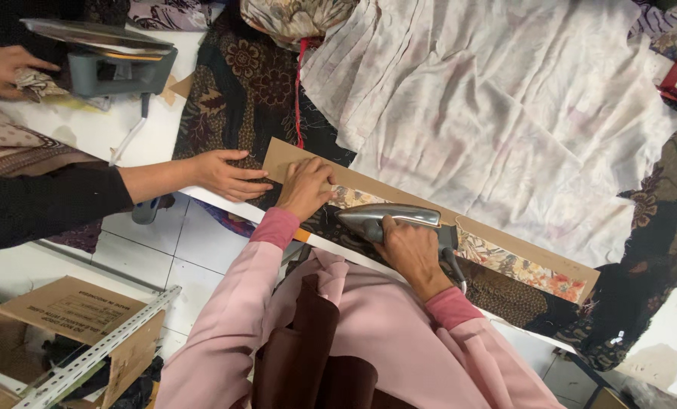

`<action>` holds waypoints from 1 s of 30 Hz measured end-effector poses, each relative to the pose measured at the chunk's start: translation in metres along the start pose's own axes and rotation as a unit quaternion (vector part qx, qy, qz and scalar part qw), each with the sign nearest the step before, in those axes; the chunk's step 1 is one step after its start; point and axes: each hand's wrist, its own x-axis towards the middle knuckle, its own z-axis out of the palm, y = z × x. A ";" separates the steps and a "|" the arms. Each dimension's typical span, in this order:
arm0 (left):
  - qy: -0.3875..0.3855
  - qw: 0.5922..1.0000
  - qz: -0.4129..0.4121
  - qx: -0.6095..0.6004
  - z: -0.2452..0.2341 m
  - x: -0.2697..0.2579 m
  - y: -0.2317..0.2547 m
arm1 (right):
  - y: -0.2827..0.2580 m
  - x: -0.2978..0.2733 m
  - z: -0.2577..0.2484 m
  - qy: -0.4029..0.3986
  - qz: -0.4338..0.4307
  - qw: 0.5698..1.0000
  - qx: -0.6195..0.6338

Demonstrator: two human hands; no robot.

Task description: The person irons a floral-patterned fabric strip using a cardboard template and a steam iron. They repeatedly align the fabric, press it with the iron, and fold the edges to create a neat hem.

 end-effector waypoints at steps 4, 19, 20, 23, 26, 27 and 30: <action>-0.004 1.000 0.000 -0.004 0.001 -0.001 -0.006 | -0.013 0.006 0.003 -0.032 0.058 0.998 -0.007; 0.032 0.998 0.018 0.047 0.009 -0.012 -0.007 | -0.014 0.009 0.002 0.059 0.097 0.993 -0.038; 0.028 0.998 0.015 0.045 0.008 -0.012 -0.005 | -0.010 0.007 0.001 0.075 0.097 0.991 -0.045; 0.013 0.999 0.002 0.044 0.006 -0.012 0.000 | 0.007 -0.005 -0.003 -0.002 0.147 0.988 -0.045; 0.012 0.999 0.002 0.042 0.005 -0.008 0.002 | 0.021 -0.022 -0.011 -0.038 0.147 0.987 -0.055; 0.015 0.999 0.003 0.042 0.004 -0.007 0.001 | 0.021 -0.027 -0.013 -0.047 0.135 0.989 -0.048; 0.013 0.999 0.007 0.043 0.005 -0.007 -0.002 | 0.015 -0.035 -0.012 -0.062 0.113 0.991 -0.031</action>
